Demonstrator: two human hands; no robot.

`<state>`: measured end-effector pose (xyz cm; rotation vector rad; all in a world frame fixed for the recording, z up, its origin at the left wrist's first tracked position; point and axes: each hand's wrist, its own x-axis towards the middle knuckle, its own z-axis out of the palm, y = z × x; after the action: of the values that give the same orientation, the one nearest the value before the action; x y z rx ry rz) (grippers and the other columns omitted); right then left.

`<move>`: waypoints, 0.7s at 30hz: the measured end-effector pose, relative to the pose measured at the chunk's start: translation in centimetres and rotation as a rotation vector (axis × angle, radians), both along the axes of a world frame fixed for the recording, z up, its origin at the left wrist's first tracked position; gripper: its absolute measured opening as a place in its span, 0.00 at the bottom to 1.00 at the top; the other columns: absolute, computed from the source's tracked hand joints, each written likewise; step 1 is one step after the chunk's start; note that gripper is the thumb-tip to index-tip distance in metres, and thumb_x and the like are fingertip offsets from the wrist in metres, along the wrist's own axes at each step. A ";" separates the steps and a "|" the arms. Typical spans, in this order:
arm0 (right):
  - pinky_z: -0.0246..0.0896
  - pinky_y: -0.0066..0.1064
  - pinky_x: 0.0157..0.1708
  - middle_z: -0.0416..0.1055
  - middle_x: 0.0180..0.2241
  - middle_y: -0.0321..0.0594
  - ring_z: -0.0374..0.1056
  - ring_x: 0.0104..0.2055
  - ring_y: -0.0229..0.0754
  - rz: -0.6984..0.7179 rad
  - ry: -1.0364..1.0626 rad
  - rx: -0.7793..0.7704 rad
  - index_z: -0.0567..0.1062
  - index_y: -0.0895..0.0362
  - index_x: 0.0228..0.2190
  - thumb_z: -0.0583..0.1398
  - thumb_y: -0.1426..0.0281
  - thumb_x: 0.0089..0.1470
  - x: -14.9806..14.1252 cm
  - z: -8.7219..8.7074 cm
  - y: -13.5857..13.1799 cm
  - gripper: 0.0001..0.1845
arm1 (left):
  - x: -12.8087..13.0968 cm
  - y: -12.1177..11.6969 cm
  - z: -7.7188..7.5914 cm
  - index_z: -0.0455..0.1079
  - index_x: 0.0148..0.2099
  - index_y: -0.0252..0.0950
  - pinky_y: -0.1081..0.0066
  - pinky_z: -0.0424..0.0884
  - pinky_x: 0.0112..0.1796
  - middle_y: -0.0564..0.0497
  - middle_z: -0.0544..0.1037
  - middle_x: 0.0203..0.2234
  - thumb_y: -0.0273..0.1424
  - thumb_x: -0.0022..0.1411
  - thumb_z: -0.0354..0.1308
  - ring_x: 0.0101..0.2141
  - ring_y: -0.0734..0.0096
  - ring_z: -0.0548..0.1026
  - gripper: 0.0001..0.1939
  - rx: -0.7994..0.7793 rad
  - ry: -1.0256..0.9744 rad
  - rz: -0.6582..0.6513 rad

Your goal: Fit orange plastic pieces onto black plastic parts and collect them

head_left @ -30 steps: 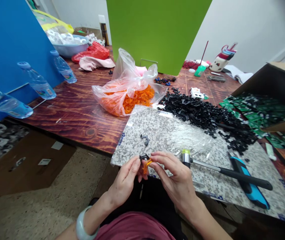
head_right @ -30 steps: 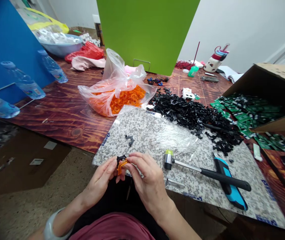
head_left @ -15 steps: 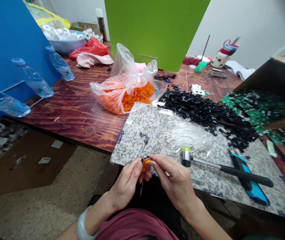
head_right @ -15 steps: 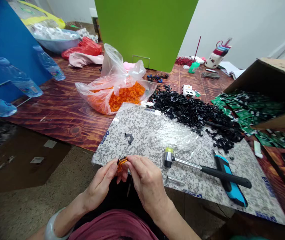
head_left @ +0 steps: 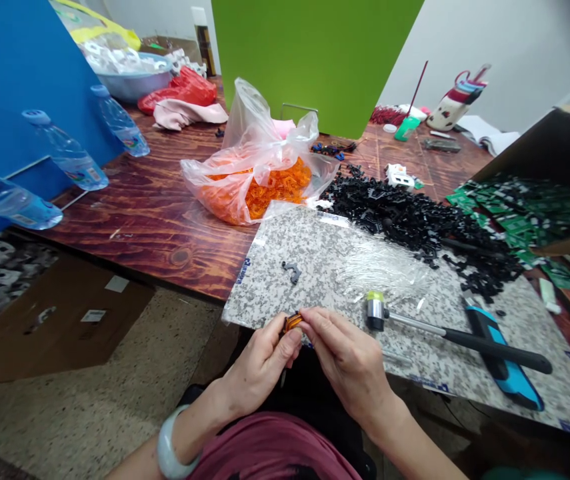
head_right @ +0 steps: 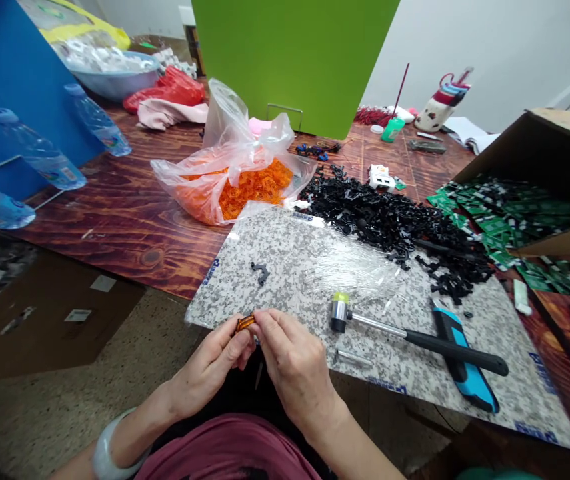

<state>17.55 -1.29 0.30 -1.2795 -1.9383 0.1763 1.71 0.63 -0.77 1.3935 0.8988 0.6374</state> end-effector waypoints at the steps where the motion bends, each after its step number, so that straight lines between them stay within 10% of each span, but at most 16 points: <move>1: 0.70 0.30 0.42 0.76 0.39 0.47 0.73 0.40 0.41 0.002 -0.007 0.004 0.73 0.59 0.45 0.56 0.77 0.59 0.0 0.0 0.0 0.12 | 0.0 0.0 0.0 0.60 0.33 0.36 0.72 0.61 0.31 0.56 0.64 0.25 0.41 0.70 0.42 0.27 0.75 0.62 0.16 0.005 0.008 -0.003; 11: 0.70 0.28 0.42 0.76 0.39 0.45 0.73 0.40 0.40 0.046 0.076 -0.096 0.73 0.57 0.43 0.55 0.76 0.60 0.3 0.2 0.1 0.11 | -0.2 0.3 0.3 0.59 0.34 0.36 0.72 0.61 0.31 0.57 0.63 0.25 0.37 0.71 0.41 0.27 0.74 0.62 0.15 0.037 0.058 -0.058; 21: 0.66 0.24 0.30 0.76 0.38 0.40 0.72 0.38 0.38 0.168 0.398 -0.548 0.76 0.55 0.40 0.59 0.70 0.57 2.0 1.3 0.6 0.09 | -1.0 1.0 1.3 0.61 0.34 0.35 0.74 0.61 0.31 0.56 0.62 0.25 0.35 0.71 0.42 0.27 0.75 0.61 0.14 0.032 0.033 -0.231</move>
<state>19.59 -0.73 1.58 -1.2867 -1.6967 1.0252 0.67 1.66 0.58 1.5139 0.7421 0.4566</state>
